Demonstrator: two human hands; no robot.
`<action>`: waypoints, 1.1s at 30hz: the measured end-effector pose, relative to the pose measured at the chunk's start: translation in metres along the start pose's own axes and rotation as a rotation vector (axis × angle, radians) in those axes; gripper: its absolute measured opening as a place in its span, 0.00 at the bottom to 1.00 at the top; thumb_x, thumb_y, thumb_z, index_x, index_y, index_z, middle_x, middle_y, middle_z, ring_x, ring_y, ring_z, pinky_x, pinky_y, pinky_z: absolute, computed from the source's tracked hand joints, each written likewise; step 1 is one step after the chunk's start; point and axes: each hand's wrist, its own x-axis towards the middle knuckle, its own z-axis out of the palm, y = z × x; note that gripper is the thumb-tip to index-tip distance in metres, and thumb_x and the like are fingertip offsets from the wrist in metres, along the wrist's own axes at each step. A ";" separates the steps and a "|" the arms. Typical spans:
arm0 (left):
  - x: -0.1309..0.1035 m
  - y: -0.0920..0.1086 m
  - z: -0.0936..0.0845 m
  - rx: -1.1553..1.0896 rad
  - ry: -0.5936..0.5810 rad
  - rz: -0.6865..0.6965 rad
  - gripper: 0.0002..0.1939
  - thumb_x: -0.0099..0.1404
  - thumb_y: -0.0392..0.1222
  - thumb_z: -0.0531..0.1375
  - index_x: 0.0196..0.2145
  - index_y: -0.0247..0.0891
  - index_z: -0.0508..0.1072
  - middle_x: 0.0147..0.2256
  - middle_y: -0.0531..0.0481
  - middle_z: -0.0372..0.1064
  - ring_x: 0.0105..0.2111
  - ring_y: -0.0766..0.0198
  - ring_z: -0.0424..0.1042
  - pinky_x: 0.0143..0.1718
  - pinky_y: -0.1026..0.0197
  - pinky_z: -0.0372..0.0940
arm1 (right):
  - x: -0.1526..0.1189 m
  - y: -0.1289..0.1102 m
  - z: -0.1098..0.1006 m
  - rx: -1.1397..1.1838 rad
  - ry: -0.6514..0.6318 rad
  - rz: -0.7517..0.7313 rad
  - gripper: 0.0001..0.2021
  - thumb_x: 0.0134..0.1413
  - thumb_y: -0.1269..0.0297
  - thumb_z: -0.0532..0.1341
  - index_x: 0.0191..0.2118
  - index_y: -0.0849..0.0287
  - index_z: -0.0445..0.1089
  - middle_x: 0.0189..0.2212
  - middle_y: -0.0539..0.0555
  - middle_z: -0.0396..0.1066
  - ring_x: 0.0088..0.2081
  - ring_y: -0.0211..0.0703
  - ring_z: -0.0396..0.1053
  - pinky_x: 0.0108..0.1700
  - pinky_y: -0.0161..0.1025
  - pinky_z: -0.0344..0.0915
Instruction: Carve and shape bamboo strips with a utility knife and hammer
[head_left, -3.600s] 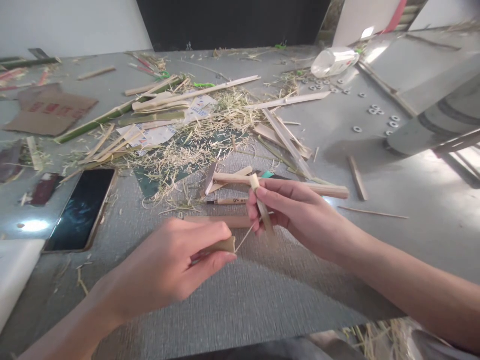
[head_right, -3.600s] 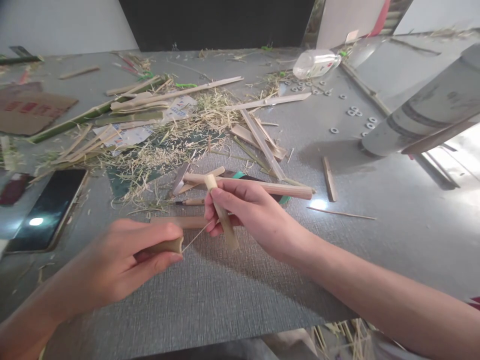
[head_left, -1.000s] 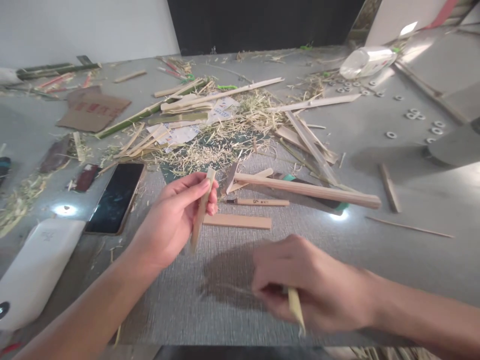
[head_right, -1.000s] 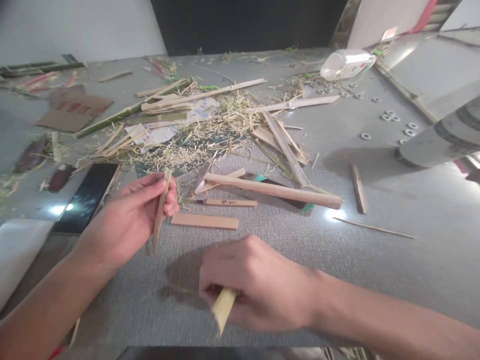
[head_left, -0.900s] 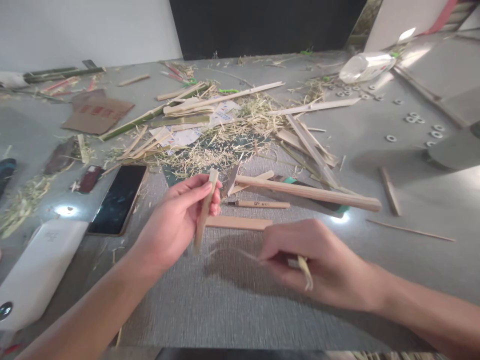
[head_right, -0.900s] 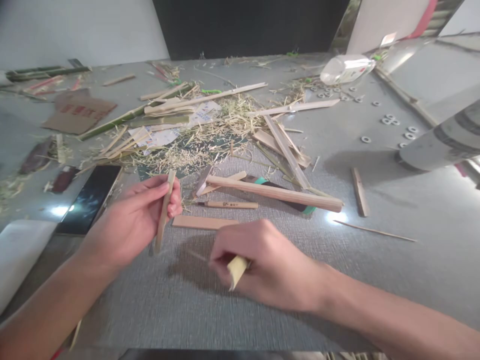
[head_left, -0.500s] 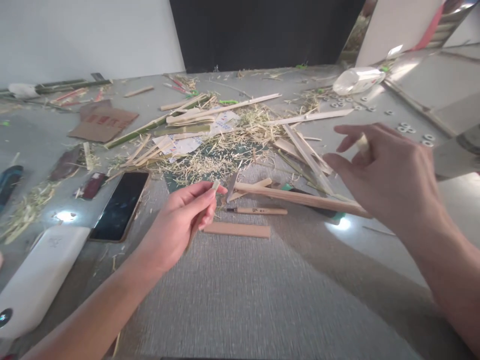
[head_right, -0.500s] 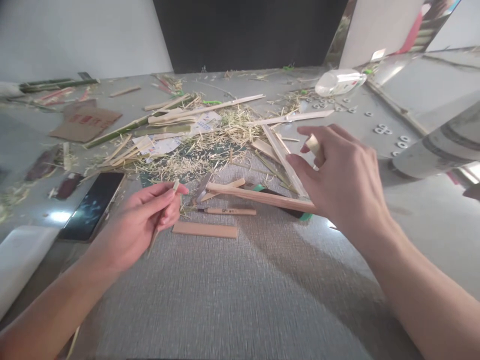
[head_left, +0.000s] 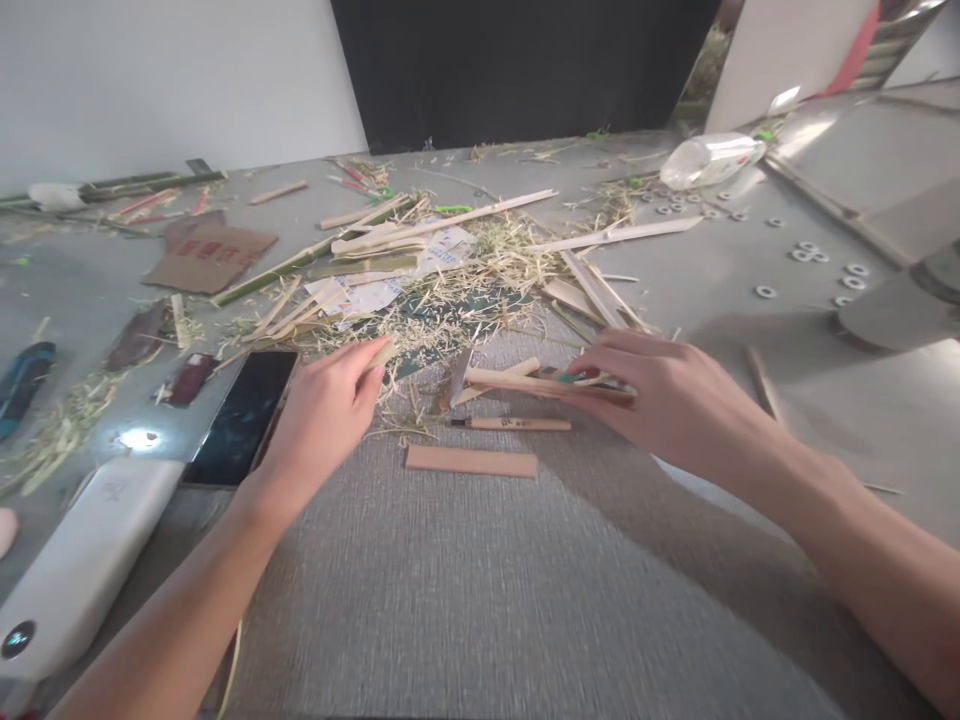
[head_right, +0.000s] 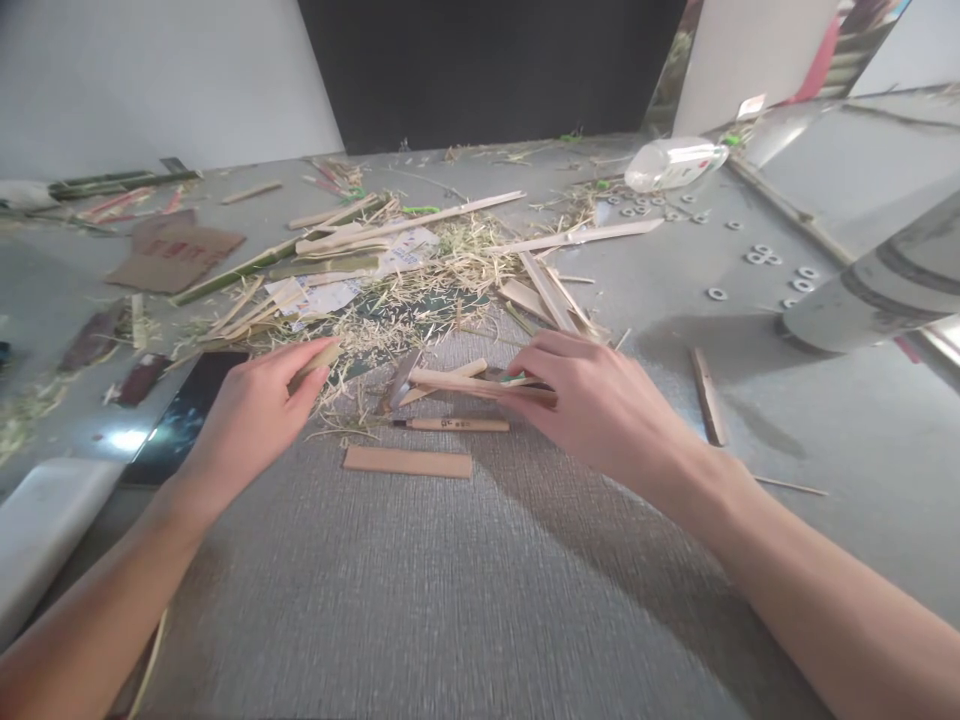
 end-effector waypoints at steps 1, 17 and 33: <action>0.000 -0.001 0.001 0.018 -0.001 0.027 0.21 0.76 0.34 0.54 0.62 0.29 0.74 0.59 0.36 0.75 0.57 0.48 0.76 0.58 0.50 0.69 | 0.000 0.000 0.001 0.010 -0.003 -0.005 0.13 0.69 0.51 0.62 0.42 0.55 0.75 0.38 0.54 0.75 0.38 0.47 0.73 0.38 0.44 0.64; -0.001 0.009 -0.002 0.130 0.129 0.131 0.19 0.76 0.36 0.56 0.61 0.36 0.74 0.49 0.40 0.76 0.52 0.47 0.73 0.56 0.43 0.66 | -0.007 -0.031 -0.014 0.268 0.245 0.089 0.11 0.76 0.62 0.50 0.48 0.52 0.70 0.26 0.47 0.71 0.22 0.36 0.63 0.28 0.40 0.63; -0.018 0.065 -0.016 -0.650 -0.432 0.086 0.10 0.77 0.44 0.57 0.46 0.46 0.80 0.37 0.52 0.78 0.36 0.62 0.75 0.35 0.62 0.66 | -0.008 -0.073 0.004 1.412 -0.133 0.249 0.04 0.73 0.60 0.59 0.46 0.52 0.63 0.42 0.53 0.77 0.43 0.43 0.76 0.44 0.42 0.74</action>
